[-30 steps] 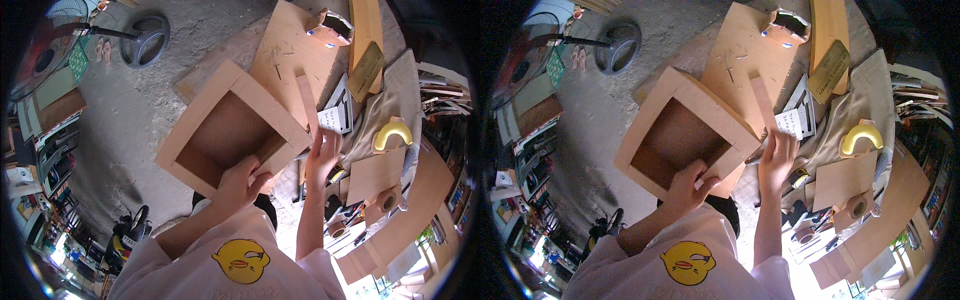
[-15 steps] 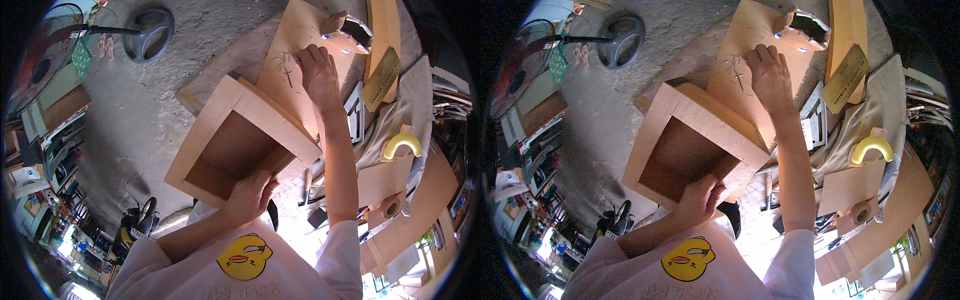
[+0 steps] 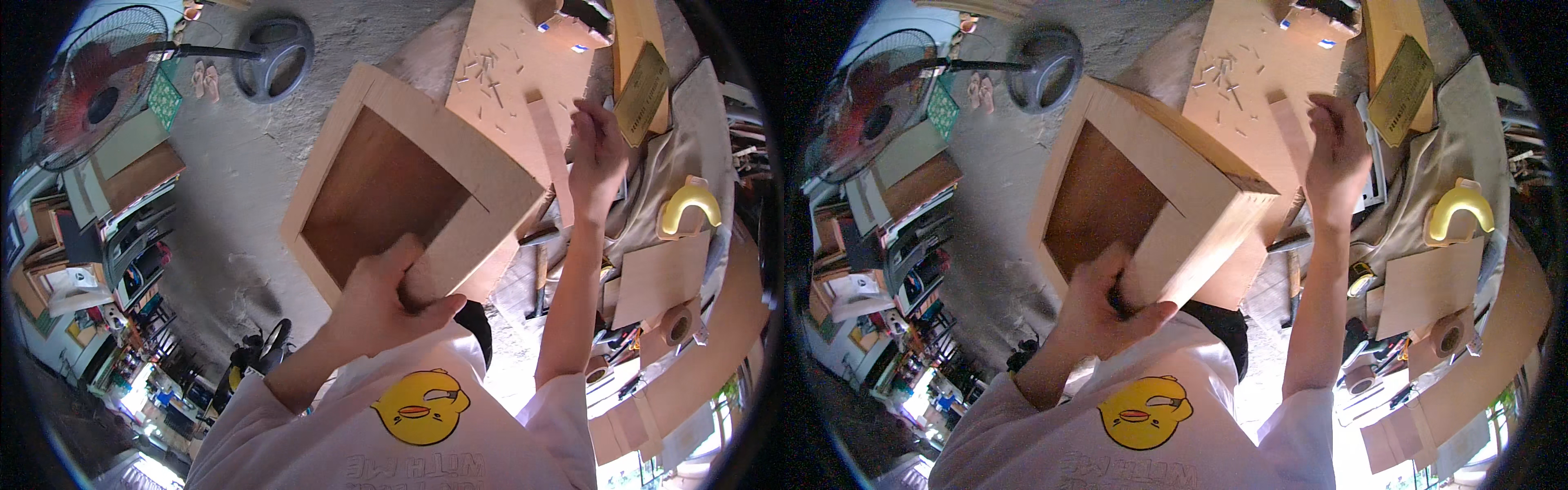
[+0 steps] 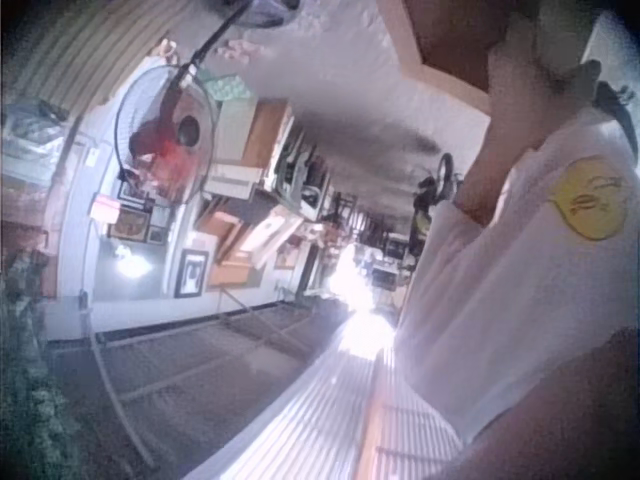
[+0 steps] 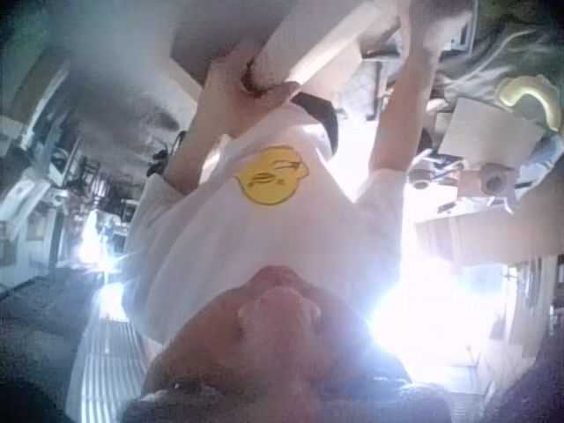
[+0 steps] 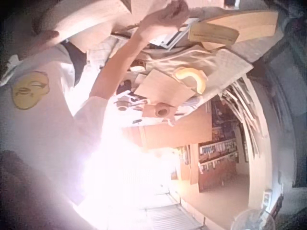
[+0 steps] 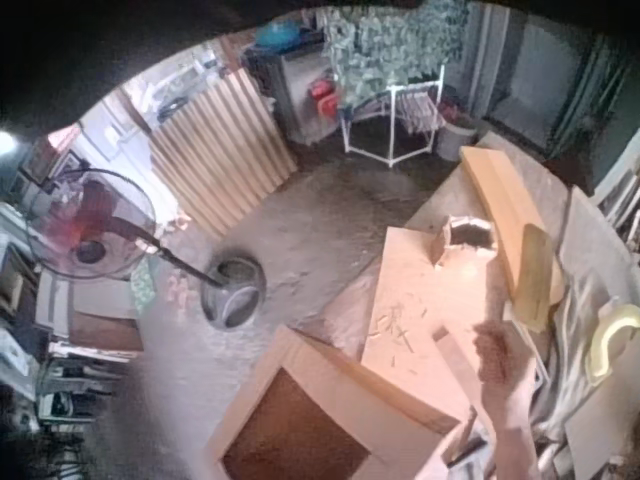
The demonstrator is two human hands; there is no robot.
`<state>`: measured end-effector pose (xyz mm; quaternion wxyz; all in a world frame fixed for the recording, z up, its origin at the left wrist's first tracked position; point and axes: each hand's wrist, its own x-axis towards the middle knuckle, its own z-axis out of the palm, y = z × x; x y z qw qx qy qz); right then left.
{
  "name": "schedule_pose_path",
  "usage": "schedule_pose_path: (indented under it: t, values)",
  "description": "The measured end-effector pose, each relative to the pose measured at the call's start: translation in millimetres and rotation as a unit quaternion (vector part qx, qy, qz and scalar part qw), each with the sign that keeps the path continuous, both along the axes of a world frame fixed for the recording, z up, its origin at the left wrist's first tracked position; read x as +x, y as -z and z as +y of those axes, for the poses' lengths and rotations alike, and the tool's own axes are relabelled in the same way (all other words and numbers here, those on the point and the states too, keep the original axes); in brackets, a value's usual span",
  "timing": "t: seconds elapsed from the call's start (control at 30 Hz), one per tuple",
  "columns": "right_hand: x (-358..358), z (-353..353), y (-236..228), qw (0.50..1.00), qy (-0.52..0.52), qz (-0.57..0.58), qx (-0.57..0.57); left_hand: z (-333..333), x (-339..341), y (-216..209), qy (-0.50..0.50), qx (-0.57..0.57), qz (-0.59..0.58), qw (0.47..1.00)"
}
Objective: The person assembles a small wooden box by hand, using a hammer to drive nails into pre-drilled holes. They repeatedly position wooden pieces, insert nails, and hammer them until the box frame is formed. The process is shown from a first-person perspective in a cluttered workshop.
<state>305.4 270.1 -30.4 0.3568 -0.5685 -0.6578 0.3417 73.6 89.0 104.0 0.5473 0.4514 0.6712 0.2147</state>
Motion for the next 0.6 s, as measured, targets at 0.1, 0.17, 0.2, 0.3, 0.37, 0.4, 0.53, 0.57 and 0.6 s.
schedule_pose_path:
  t: [0.1, 0.17, 0.2, 0.3, 0.37, 0.4, 0.53, 0.57, 0.6]
  values:
    - [15, -38, 7, 0.992, 0.051, 0.112, -0.031, -8, -16, 5, -0.017, 0.042, -0.045, 0.998]
    - [22, -60, 0, 0.982, 0.073, 0.162, -0.062, -9, -16, 6, -0.015, 0.056, -0.047, 0.997]
    - [23, -71, -6, 0.973, 0.091, 0.195, -0.08, -10, -14, 8, -0.01, 0.069, -0.04, 0.997]
    - [36, -98, -24, 0.946, 0.146, 0.272, -0.097, -15, 9, 19, -0.013, 0.074, -0.022, 0.997]
    - [47, -115, -33, 0.923, 0.157, 0.342, -0.082, -16, 36, 29, -0.005, 0.068, -0.003, 0.998]
    - [47, -124, -41, 0.907, 0.154, 0.386, -0.069, -15, 50, 38, 0.005, 0.067, 0.012, 0.998]
    - [43, -149, -81, 0.905, 0.154, 0.388, -0.081, -15, 85, 72, 0.038, 0.089, 0.057, 0.994]
    - [41, -154, -88, 0.91, 0.153, 0.377, -0.079, -17, 89, 75, 0.049, 0.105, 0.092, 0.989]
    - [39, -159, -94, 0.915, 0.15, 0.367, -0.077, -20, 93, 78, 0.059, 0.121, 0.127, 0.983]
